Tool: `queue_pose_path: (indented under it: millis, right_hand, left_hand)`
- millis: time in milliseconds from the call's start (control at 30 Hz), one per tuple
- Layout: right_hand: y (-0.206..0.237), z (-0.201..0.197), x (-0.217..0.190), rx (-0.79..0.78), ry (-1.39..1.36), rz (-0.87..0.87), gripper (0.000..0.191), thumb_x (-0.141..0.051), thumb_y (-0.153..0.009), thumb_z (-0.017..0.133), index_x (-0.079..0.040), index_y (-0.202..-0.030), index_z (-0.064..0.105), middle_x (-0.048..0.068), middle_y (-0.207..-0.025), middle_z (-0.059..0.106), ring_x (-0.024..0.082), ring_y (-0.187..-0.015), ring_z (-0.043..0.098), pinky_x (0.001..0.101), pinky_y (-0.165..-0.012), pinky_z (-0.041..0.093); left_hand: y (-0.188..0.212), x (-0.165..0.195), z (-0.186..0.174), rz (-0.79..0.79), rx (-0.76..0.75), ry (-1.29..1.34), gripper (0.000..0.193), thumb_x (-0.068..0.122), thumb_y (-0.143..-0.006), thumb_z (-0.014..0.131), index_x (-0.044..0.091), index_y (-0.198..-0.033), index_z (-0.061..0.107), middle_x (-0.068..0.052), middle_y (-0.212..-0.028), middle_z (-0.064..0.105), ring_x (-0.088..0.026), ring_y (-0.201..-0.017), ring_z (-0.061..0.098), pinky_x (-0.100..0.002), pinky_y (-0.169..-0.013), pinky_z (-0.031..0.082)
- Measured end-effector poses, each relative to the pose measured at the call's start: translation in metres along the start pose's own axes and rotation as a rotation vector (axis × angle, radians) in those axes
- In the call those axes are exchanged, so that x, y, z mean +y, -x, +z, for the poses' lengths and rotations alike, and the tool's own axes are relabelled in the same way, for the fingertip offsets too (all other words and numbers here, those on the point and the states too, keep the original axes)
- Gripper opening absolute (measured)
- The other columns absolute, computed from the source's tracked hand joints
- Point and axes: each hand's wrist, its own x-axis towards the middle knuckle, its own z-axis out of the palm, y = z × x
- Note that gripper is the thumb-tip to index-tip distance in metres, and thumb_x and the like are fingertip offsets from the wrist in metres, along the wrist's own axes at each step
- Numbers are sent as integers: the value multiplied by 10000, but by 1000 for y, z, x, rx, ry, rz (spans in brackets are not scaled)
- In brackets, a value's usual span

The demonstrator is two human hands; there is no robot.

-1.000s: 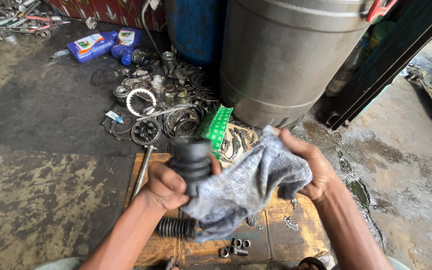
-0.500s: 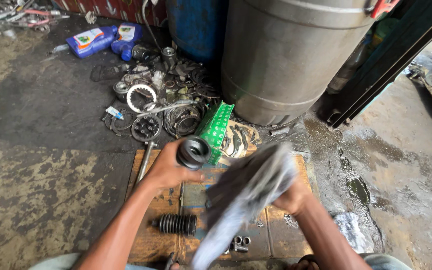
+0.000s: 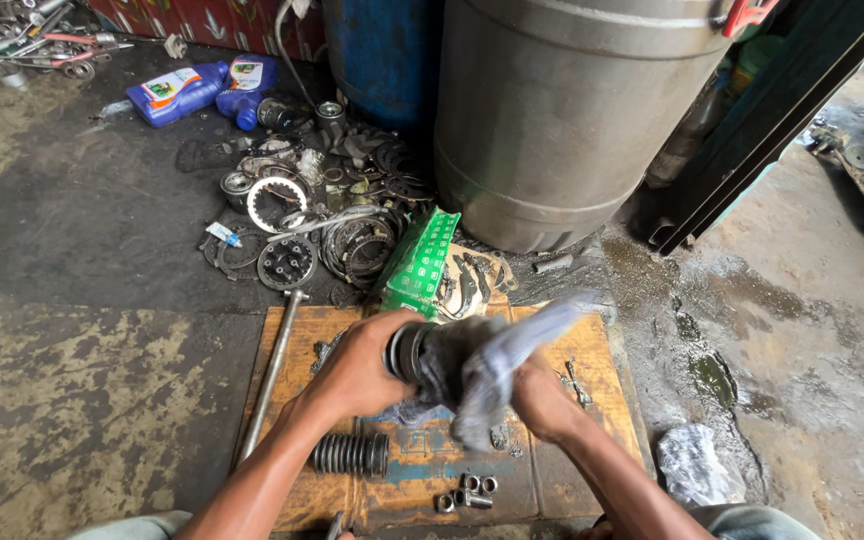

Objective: The person cleans a cylindrical mechanical part using a rag. They wipe the exterior and interior surfaces, rotate the part to access different areas, and repeatedly rub the surface to remove grime.

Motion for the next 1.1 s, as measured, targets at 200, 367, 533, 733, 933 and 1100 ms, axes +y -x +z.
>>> queue_pose_path:
  millis: [200, 367, 533, 733, 933, 1100]
  right_hand:
    - [2, -22, 20, -80, 203, -148, 418, -278, -907, 701, -5, -1212, 617, 175, -1163, 676, 276, -1076, 665, 409, -963, 559]
    - [-5, -50, 2, 155, -436, 89, 579, -438, -911, 597, 14, -1270, 557, 221, -1270, 631, 329, -1133, 638, 462, -963, 563]
    - [-8, -48, -23, 169, -1031, 276, 893, -711, -871, 429, 39, -1347, 510, 298, -1302, 608, 390, -1165, 634, 494, -938, 522]
    - [-9, -38, -35, 57, -1097, 279, 707, -509, -912, 471, 22, -1375, 531, 275, -1347, 584, 402, -1210, 583, 552, -1025, 484]
    - [-14, -38, -11, 217, -813, 333, 548, -387, -927, 566, 32, -1277, 601, 230, -1346, 636, 344, -1227, 593, 485, -1072, 506]
    - [-11, -78, 13, -44, -362, 403, 580, -191, -793, 767, -6, -1318, 605, 218, -1246, 645, 321, -1088, 634, 489, -961, 527]
  left_hand:
    - [-1, -1, -1, -111, -132, 12, 746, 50, -496, 919, 155, -1192, 673, -43, -1126, 744, -211, -1048, 716, -389, -963, 558]
    - [-5, -11, -9, -161, -116, 261, 815, 20, -409, 918, 135, -1179, 677, -31, -1128, 752, -212, -1094, 698, -398, -1043, 468]
    - [-4, -16, -15, -160, -167, 531, 746, 118, -404, 864, 95, -1131, 700, -56, -1036, 748, -256, -999, 690, -439, -952, 534]
    - [6, -12, -5, -54, -352, 815, 733, 192, -376, 823, 93, -1090, 690, -37, -987, 700, -261, -946, 651, -396, -886, 549]
    - [2, -7, 4, 29, -388, 674, 656, 243, -435, 819, 50, -1053, 713, -81, -911, 692, -276, -880, 665, -402, -828, 587]
    - [-1, 0, -6, -94, -228, 698, 762, 224, -369, 781, 101, -1118, 717, -64, -943, 699, -254, -877, 668, -367, -816, 587]
